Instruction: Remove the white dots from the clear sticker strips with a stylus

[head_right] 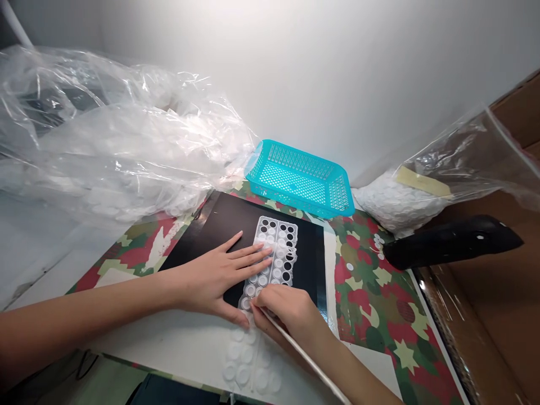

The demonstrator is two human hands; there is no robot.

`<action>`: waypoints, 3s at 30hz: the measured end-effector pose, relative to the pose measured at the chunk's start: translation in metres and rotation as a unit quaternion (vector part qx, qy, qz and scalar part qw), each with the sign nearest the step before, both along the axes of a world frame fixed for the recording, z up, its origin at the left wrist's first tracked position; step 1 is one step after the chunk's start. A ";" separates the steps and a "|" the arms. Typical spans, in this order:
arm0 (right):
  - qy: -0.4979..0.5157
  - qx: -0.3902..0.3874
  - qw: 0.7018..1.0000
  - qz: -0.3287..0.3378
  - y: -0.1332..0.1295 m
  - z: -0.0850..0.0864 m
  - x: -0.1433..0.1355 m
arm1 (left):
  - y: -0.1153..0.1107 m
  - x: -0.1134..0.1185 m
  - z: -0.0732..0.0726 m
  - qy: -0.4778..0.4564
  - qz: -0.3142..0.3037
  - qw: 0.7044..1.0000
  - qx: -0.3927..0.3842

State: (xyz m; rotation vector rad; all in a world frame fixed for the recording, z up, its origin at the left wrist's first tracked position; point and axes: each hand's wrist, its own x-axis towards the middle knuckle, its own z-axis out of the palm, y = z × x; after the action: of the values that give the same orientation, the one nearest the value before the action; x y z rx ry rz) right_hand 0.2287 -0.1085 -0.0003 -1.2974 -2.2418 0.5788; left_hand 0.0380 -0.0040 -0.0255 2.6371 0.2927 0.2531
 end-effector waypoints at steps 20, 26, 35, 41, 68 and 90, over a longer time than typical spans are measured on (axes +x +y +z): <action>0.079 -0.088 0.992 -0.041 0.002 -0.008 0.003 | 0.003 -0.033 0.026 0.007 -0.132 0.991 0.005; 0.081 -0.081 0.993 -0.033 0.001 -0.008 0.003 | 0.002 -0.033 0.019 0.021 -0.124 0.992 -0.026; 0.036 -0.063 0.997 0.020 0.006 0.000 0.011 | 0.003 -0.033 0.016 0.023 -0.113 0.993 -0.021; 0.033 -0.062 0.994 0.088 0.012 0.001 0.020 | 0.002 -0.035 0.015 0.016 -0.108 0.993 -0.033; -0.058 -0.135 0.969 0.196 0.046 0.036 0.031 | 0.002 -0.034 0.018 0.031 -0.109 0.993 -0.043; 0.090 -0.024 0.993 -0.067 -0.002 -0.008 -0.002 | 0.002 -0.035 0.015 0.023 -0.111 0.993 -0.033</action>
State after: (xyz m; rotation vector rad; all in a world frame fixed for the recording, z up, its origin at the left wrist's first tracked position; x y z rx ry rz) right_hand 0.2262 -0.1103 -0.0079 -1.3519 -1.9901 0.6747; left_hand 0.0027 -0.0021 -0.0104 2.5858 0.0218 0.1069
